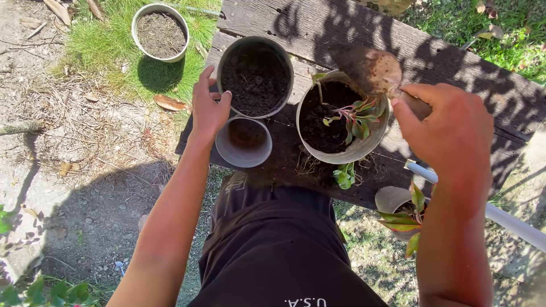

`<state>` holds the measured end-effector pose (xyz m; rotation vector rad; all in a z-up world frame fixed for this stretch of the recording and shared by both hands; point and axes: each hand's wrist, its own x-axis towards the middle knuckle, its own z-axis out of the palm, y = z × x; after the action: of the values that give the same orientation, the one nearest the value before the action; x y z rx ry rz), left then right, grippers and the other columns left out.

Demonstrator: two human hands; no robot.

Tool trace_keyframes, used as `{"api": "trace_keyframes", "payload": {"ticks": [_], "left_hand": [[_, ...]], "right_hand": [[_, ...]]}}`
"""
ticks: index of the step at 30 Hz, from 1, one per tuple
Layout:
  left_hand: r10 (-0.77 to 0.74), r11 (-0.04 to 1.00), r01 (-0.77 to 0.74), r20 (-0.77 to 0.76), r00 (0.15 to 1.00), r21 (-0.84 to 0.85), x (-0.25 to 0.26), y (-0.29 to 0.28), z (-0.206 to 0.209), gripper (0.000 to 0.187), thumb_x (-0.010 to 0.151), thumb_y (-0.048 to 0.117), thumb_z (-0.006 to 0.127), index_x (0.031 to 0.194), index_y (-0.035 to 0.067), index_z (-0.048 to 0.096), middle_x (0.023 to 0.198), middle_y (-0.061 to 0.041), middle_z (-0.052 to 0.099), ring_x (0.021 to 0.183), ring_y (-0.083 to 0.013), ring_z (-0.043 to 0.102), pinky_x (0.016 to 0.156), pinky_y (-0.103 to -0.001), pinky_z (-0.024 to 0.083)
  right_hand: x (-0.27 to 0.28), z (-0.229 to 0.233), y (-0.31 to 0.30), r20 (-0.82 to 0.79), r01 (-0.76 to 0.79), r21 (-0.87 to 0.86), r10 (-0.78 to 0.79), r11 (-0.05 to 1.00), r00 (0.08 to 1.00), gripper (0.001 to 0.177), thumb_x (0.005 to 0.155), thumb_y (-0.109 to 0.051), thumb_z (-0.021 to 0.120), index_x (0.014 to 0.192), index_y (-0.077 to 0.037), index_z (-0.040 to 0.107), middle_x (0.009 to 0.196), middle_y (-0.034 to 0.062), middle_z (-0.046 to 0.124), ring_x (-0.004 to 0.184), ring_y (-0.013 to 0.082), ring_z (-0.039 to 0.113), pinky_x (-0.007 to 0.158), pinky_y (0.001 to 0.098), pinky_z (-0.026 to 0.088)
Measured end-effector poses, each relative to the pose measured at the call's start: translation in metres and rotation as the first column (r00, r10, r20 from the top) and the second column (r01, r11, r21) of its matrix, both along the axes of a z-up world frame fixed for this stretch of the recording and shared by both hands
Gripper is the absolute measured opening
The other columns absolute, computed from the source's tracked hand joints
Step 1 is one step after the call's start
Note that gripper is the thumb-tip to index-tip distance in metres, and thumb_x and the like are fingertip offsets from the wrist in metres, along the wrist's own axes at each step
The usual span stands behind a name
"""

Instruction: Potting small plants into several containers with soil using a hand trowel on an outdoor wooden table.

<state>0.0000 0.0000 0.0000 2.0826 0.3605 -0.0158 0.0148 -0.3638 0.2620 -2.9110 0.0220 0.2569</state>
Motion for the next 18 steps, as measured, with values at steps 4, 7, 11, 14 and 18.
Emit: {"api": "trace_keyframes", "payload": {"ticks": [4,7,11,14,18], "left_hand": [[-0.059,0.995,0.058,-0.011,0.998,-0.086,0.007,0.011,-0.015,0.069,0.088,0.002,0.066,0.153,0.013,0.046,0.128,-0.020,0.063,0.094,-0.0274,0.075,0.083,-0.037,0.061],[-0.075,0.988,0.062,-0.093,0.993,-0.138,0.005,0.011,-0.010,0.070,0.089,0.001,0.063,0.155,0.015,0.046,0.128,-0.020,0.071,0.090,-0.0251,0.078,0.081,-0.038,0.061],[-0.089,0.983,0.072,-0.097,0.991,-0.168,0.003,0.014,0.000,0.070,0.091,0.002,0.064,0.156,0.017,0.043,0.124,-0.020,0.073,0.078,-0.0228,0.078,0.074,-0.038,0.061],[-0.046,0.953,-0.016,-0.195,0.980,-0.303,0.007,0.012,0.016,0.069,0.093,0.004,0.062,0.157,0.020,0.041,0.119,-0.019,0.074,0.068,-0.0214,0.076,0.061,-0.036,0.062],[0.009,0.825,-0.204,-0.349,0.937,-0.528,0.005,0.007,-0.011,0.066,0.096,0.007,0.060,0.158,0.021,0.041,0.110,-0.018,0.078,0.065,-0.0164,0.073,0.053,-0.033,0.064]], "right_hand": [[0.013,-0.033,0.062,-0.007,-0.100,0.029,0.101,0.995,0.995,0.031,0.098,-0.036,0.073,0.120,-0.015,0.079,0.094,0.0137,0.073,0.079,0.0308,0.071,0.073,0.0455,0.054],[0.020,-0.080,0.114,-0.193,-0.178,-0.036,0.168,0.983,0.967,0.030,0.102,-0.033,0.067,0.121,-0.010,0.073,0.102,0.0219,0.069,0.083,0.0386,0.070,0.074,0.0504,0.056],[0.020,-0.168,0.156,-0.241,-0.350,-0.272,0.289,0.896,0.927,0.031,0.081,-0.009,0.068,0.110,0.002,0.069,0.110,0.0259,0.063,0.086,0.0410,0.071,0.071,0.0452,0.061],[0.009,-0.220,0.179,-0.060,-0.310,-0.365,0.310,0.878,0.949,0.030,0.083,-0.007,0.067,0.108,0.010,0.068,0.104,0.0216,0.064,0.080,0.0344,0.073,0.062,0.0402,0.061],[-0.009,-0.245,0.206,0.037,-0.264,-0.672,0.388,0.692,0.921,0.046,0.079,-0.009,0.067,0.119,0.014,0.068,0.092,0.0178,0.065,0.066,0.0233,0.072,0.041,0.0325,0.057]]}}
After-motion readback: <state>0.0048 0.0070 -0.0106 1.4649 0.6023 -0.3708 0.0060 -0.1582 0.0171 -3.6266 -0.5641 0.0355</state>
